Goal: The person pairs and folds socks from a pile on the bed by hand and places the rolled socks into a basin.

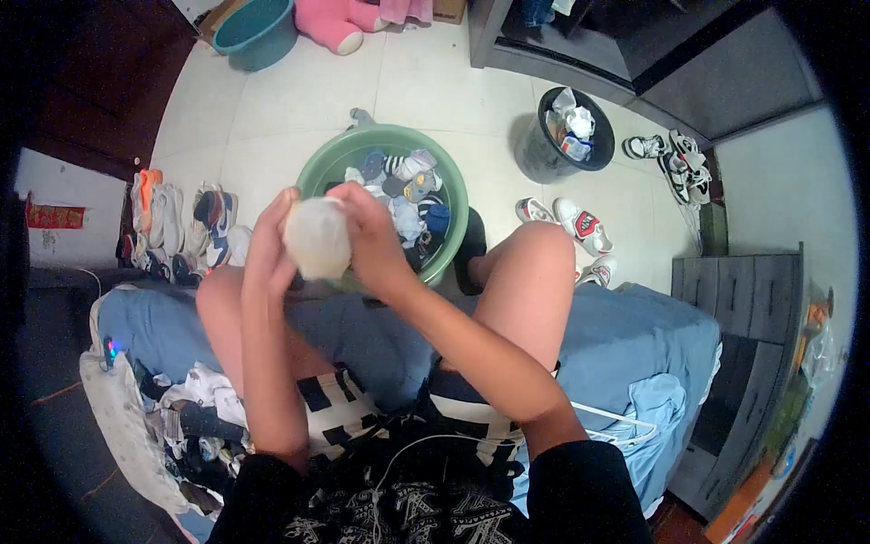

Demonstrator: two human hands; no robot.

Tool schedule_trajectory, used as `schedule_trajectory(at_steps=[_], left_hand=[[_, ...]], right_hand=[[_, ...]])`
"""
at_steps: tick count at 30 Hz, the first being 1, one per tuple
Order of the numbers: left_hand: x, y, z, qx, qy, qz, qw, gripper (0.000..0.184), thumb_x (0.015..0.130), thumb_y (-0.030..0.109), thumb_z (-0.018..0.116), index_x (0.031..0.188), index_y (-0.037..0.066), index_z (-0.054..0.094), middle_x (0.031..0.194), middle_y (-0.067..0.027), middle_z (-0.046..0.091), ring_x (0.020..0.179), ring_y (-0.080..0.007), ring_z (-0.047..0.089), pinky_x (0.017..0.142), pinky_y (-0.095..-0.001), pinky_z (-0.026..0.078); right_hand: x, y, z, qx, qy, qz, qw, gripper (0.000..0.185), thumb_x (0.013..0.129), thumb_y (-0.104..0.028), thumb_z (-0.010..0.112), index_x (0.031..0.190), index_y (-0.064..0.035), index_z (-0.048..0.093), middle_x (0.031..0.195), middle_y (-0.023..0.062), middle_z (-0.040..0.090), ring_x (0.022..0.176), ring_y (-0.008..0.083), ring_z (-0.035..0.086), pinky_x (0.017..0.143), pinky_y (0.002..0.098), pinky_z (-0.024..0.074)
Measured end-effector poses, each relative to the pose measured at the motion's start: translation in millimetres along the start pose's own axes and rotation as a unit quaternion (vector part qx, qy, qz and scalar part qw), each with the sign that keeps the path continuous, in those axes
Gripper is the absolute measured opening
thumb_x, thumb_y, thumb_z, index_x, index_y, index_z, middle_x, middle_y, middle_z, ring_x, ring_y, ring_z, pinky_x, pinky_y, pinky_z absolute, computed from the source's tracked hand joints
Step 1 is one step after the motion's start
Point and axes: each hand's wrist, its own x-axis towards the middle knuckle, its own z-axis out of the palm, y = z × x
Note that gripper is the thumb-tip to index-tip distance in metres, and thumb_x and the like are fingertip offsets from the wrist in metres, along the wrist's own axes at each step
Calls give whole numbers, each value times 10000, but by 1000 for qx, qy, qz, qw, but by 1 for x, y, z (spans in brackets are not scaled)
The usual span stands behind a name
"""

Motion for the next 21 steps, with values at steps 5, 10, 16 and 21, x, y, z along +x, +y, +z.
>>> schedule_trajectory(at_steps=[5, 10, 16, 21], left_hand=[[-17, 4, -9, 26, 43, 156, 987, 238, 1021, 240, 423, 885, 66, 510, 599, 67, 358, 506, -37, 316, 488, -187, 301], [-30, -11, 25, 207, -59, 160, 963, 255, 1001, 252, 507, 1003, 13, 593, 844, -38, 606, 746, -123, 588, 667, -258, 488], [-28, -23, 29, 155, -35, 176, 972, 253, 983, 178, 548, 1148, -13, 558, 1039, -65, 646, 937, -120, 600, 826, -258, 477], [-36, -22, 33, 199, -42, 249, 947, 331, 952, 108, 547, 1256, -7, 483, 1096, -92, 623, 992, -130, 588, 847, -251, 470]], right_hand=[[11, -2, -25, -18, 103, -45, 993, 169, 985, -45, 392, 1063, -70, 540, 992, 33, 614, 918, 104, 607, 801, 248, 495], [11, 9, -28, -166, 153, -102, 969, 139, 1007, -45, 407, 1082, -20, 521, 997, 51, 615, 921, 109, 606, 804, 248, 490], [14, 4, -20, -253, 168, -162, 939, 125, 979, 5, 447, 1079, 8, 520, 1078, 112, 609, 997, 167, 601, 893, 275, 475], [16, 3, -17, -250, 144, -244, 926, 131, 898, 33, 537, 1028, 22, 549, 1064, 160, 627, 988, 263, 640, 886, 349, 518]])
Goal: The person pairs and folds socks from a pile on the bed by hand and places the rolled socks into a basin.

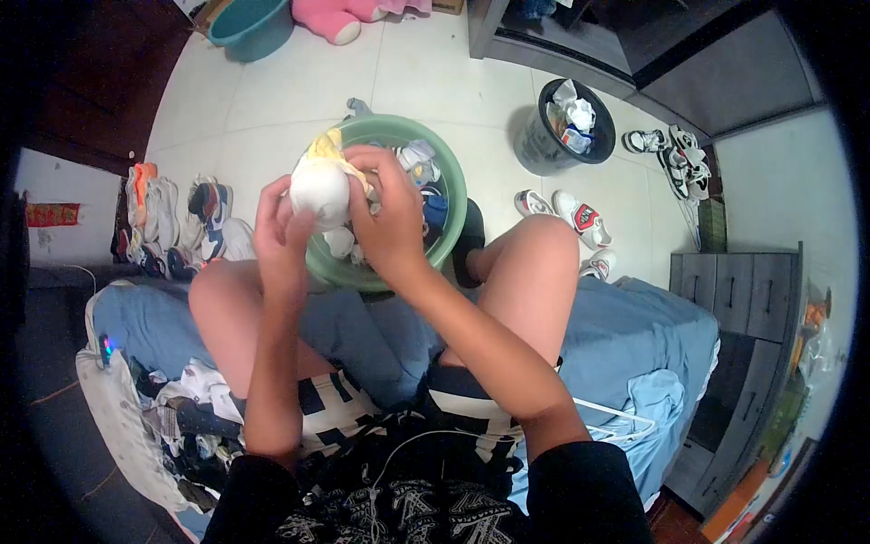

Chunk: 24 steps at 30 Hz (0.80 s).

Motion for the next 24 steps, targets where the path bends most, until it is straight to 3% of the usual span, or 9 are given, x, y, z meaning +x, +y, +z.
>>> schedule_trajectory(at_steps=[4, 6, 10, 11, 13, 15, 17, 21, 24], left_hand=[[-2, -4, 3, -19, 2, 19, 1000, 420, 909, -23, 551, 1305, -14, 409, 1136, -133, 623, 1036, -154, 610, 860, -255, 493], [-1, -5, -3, -6, 2, 7, 1000, 423, 903, -24, 528, 1312, -14, 420, 1150, -132, 612, 1053, -162, 593, 895, -271, 471], [2, -13, -8, 18, 17, 43, 999, 370, 860, -76, 488, 1224, -19, 516, 1143, -127, 589, 1077, -181, 563, 946, -285, 433], [2, -13, -8, 19, 19, 43, 999, 370, 860, -76, 488, 1224, -19, 516, 1143, -127, 589, 1077, -181, 563, 946, -285, 433], [1, -8, -2, 220, 54, 162, 961, 307, 806, -108, 478, 1084, -32, 583, 1099, -118, 576, 1063, -201, 552, 944, -282, 421], [1, -6, 1, 251, 105, 142, 952, 270, 774, -117, 484, 1007, -38, 594, 1073, -115, 565, 1018, -216, 547, 912, -278, 420], [9, -13, -9, 291, 107, 174, 935, 194, 841, -100, 493, 978, -25, 608, 1018, -111, 585, 880, -162, 586, 729, -252, 484], [13, -15, -16, 260, 89, 184, 944, 186, 837, -101, 480, 951, -22, 604, 931, -79, 597, 822, -128, 572, 679, -231, 454], [17, -19, -23, 237, 116, 113, 958, 163, 876, -65, 454, 943, -7, 591, 829, -32, 585, 725, -82, 522, 642, -224, 422]], right_hand=[[-1, -1, 0, 8, -19, 14, 1000, 153, 915, 97, 497, 1051, 31, 522, 1163, 150, 574, 1132, 218, 549, 1006, 324, 439], [2, -3, 4, 50, 28, -1, 998, 168, 902, 47, 514, 1063, 42, 563, 1070, 136, 632, 1014, 197, 625, 871, 320, 518], [4, -16, 2, 97, -10, 48, 994, 210, 912, 39, 489, 1105, 48, 572, 1026, 96, 637, 951, 153, 627, 806, 271, 517], [3, -20, -1, 108, -43, 104, 988, 217, 915, 32, 479, 1106, 44, 582, 986, 76, 637, 895, 125, 615, 759, 252, 506], [3, -20, -4, 118, -75, 158, 977, 226, 919, 26, 468, 1107, 41, 591, 947, 56, 637, 839, 97, 602, 712, 232, 494], [1, -17, -6, 109, -74, 176, 976, 211, 924, 5, 457, 1055, 33, 620, 872, 27, 625, 747, 59, 552, 635, 228, 457], [1, -15, -5, 108, -78, 178, 975, 211, 912, 7, 451, 1024, 28, 629, 860, 13, 625, 751, 54, 546, 658, 215, 443], [5, -16, -6, 127, -114, 225, 959, 203, 895, -10, 447, 959, 12, 639, 824, -11, 615, 740, 40, 524, 658, 200, 416], [2, -11, -3, 173, -135, 265, 939, 189, 895, -34, 463, 938, 2, 643, 815, -15, 616, 737, 39, 522, 664, 204, 416]])
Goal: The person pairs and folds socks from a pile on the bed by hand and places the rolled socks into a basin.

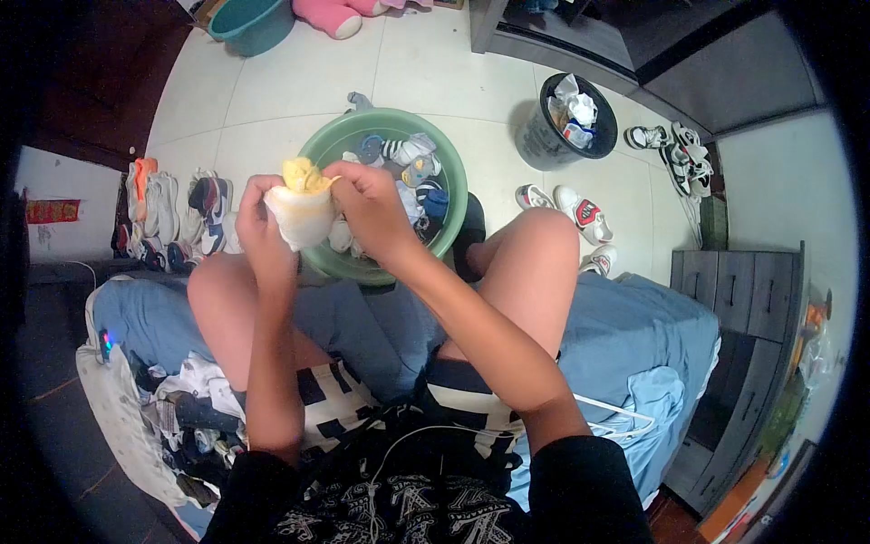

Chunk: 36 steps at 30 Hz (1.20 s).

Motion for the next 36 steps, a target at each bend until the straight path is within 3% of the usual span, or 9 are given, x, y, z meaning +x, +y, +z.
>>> schedule_trajectory(at_steps=[4, 6, 16, 19, 24, 28, 30, 34, 36], left_hand=[[-2, 4, 0, -105, -23, -75, 991, 48, 915, 42, 510, 892, 25, 549, 855, -24, 583, 797, -83, 527, 722, -223, 435], [-2, 11, 3, -216, -11, -76, 973, 118, 973, 39, 448, 899, 0, 532, 846, -50, 604, 713, -86, 532, 651, -228, 449], [-5, -7, -4, -380, -43, -166, 909, 92, 996, 92, 439, 977, 43, 515, 815, -53, 611, 662, -109, 579, 588, -224, 477], [0, -11, -7, -370, -37, -207, 905, 118, 1007, 144, 446, 984, 56, 521, 807, -35, 607, 660, -98, 580, 580, -228, 475], [3, -3, -12, -428, -114, -280, 852, 199, 1023, 250, 435, 960, 92, 537, 769, -14, 576, 676, -86, 573, 589, -218, 462], [4, 6, -11, -421, -136, -321, 837, 192, 980, 228, 432, 864, 103, 519, 780, -21, 568, 657, -116, 569, 575, -257, 477], [3, 6, -14, -521, -227, -283, 773, 195, 909, 189, 418, 941, 55, 557, 820, -46, 601, 742, -120, 594, 661, -283, 495], [0, 15, -7, -433, -210, -331, 812, 266, 867, 156, 423, 1033, 5, 567, 943, -64, 610, 875, -125, 591, 793, -278, 481], [2, 10, -2, -398, -232, -302, 835, 239, 882, 143, 436, 1034, 10, 565, 958, -60, 610, 887, -114, 586, 798, -265, 475]], right_hand=[[5, 4, -6, 18, -73, 16, 997, 210, 898, -65, 472, 955, 5, 661, 821, -14, 621, 729, 47, 519, 673, 213, 418], [3, 3, -5, -28, -96, 58, 993, 247, 908, -93, 468, 972, 15, 680, 816, -14, 625, 722, 54, 518, 679, 222, 419], [11, -3, -11, -75, -217, 86, 970, 256, 896, -113, 476, 877, 37, 682, 747, -15, 589, 697, 50, 493, 648, 236, 413], [10, 5, -7, -52, -176, 101, 978, 223, 884, -95, 496, 837, 37, 670, 718, -26, 565, 683, 49, 485, 634, 233, 406], [-1, 2, -3, -194, -56, -77, 976, 149, 862, -60, 531, 849, 27, 652, 638, -15, 530, 619, 48, 469, 571, 233, 394], [0, 0, -9, -219, 16, -105, 970, 143, 863, -65, 528, 829, 27, 633, 604, -14, 512, 587, 52, 455, 549, 243, 387], [0, -1, -9, -207, 8, -85, 975, 143, 865, -51, 512, 792, 26, 607, 656, -5, 524, 628, 59, 473, 575, 244, 389], [10, 18, -18, -205, 9, -149, 967, 148, 874, -39, 494, 778, 20, 590, 737, 9, 541, 678, 72, 491, 605, 243, 389], [12, 21, -20, -166, 41, -106, 980, 145, 874, -104, 527, 851, 4, 621, 803, 103, 602, 752, 134, 566, 687, 282, 444]])
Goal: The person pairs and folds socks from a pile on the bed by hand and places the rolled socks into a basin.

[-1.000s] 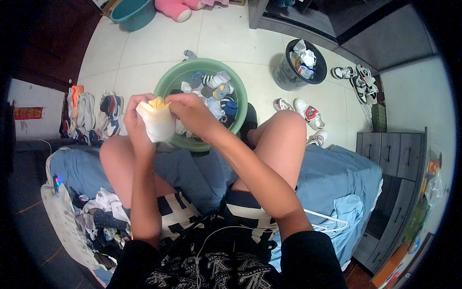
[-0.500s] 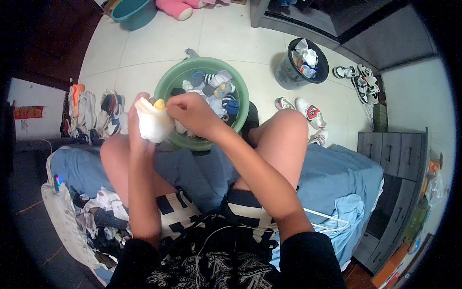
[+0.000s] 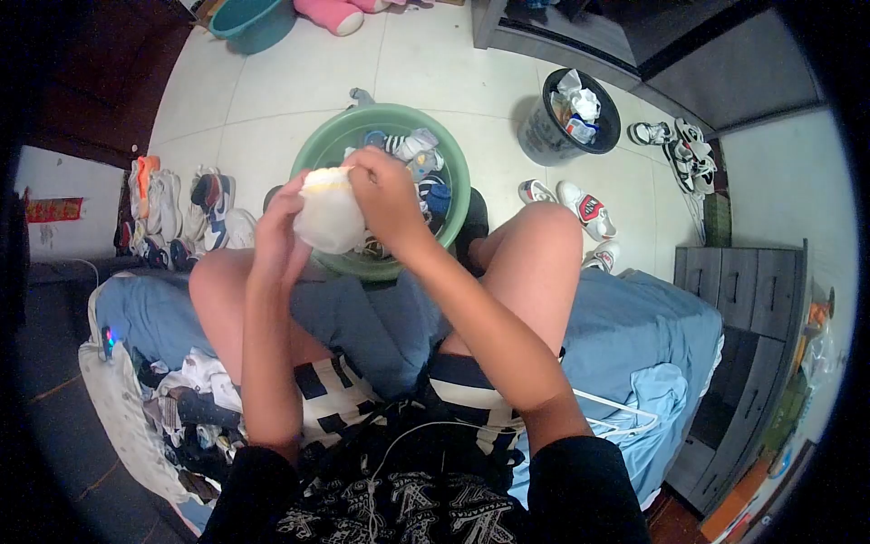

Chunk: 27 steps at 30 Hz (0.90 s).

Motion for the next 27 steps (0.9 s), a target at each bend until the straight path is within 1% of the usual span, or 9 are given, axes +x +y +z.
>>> schedule_trajectory(at_steps=[1, 3, 8, 13, 15, 17, 18, 20, 27], left_hand=[[2, -1, 1, 52, -16, 15, 998, 212, 897, 129, 449, 1034, 15, 563, 972, -56, 610, 898, -103, 581, 802, -252, 468], [0, -1, 6, 69, -11, 25, 997, 146, 921, 102, 501, 1033, 31, 561, 945, -37, 615, 862, -87, 577, 780, -234, 466], [6, -4, 10, 140, 108, 125, 976, 130, 908, 109, 641, 988, 47, 560, 880, -23, 622, 790, -76, 576, 728, -231, 472], [9, -9, 0, 148, 139, 139, 969, 139, 900, 128, 671, 930, 44, 563, 866, -20, 618, 768, -60, 566, 673, -215, 458], [10, -6, 2, 123, 135, 130, 975, 138, 899, 127, 672, 910, 43, 564, 853, -14, 614, 752, -54, 561, 653, -208, 452], [8, -2, 0, 170, 112, 144, 968, 146, 897, 141, 681, 867, 44, 576, 766, 16, 578, 679, -32, 508, 593, -194, 406], [5, 3, -1, 170, 115, 141, 968, 146, 897, 141, 681, 867, 44, 576, 766, 16, 578, 679, -32, 508, 593, -194, 406], [0, 14, -2, 424, 186, 162, 871, 169, 896, 159, 686, 835, 30, 596, 695, 44, 531, 631, -23, 451, 552, -190, 353], [2, 10, -24, 352, 224, 190, 888, 166, 938, 154, 610, 862, 6, 608, 682, 61, 494, 606, -24, 387, 538, -192, 309]], right_hand=[[1, -3, 1, 1, -1, -1, 1000, 145, 874, -104, 527, 851, 4, 621, 803, 103, 602, 752, 134, 566, 687, 282, 444], [2, -11, 0, 190, 24, 155, 969, 160, 918, -157, 537, 957, -24, 616, 852, 56, 613, 778, 130, 563, 707, 297, 450], [2, -18, -6, 212, 14, 199, 957, 265, 974, -244, 539, 1158, -55, 568, 1060, 58, 595, 925, 132, 581, 844, 272, 459], [1, -19, -9, 54, -169, 125, 976, 546, 855, -315, 732, 1264, -21, 521, 1084, 140, 632, 971, 188, 610, 807, 300, 512], [1, -18, -10, 55, -166, 142, 974, 588, 812, -317, 772, 1264, -24, 536, 1082, 133, 635, 924, 177, 619, 790, 294, 516], [3, -18, -12, -12, -147, 15, 989, 536, 795, -281, 781, 1217, -23, 573, 1062, 108, 638, 877, 149, 622, 760, 278, 516], [5, -27, -16, -31, -141, 24, 989, 488, 789, -251, 775, 1185, -28, 596, 1057, 97, 638, 856, 137, 619, 742, 276, 515], [8, -32, -26, -30, -138, 44, 989, 484, 791, -246, 770, 1187, -30, 595, 1053, 104, 641, 860, 143, 619, 743, 282, 516], [24, 12, -44, -123, -96, 92, 983, 534, 779, -244, 757, 1220, -15, 562, 1077, 165, 639, 921, 224, 640, 799, 331, 514]])
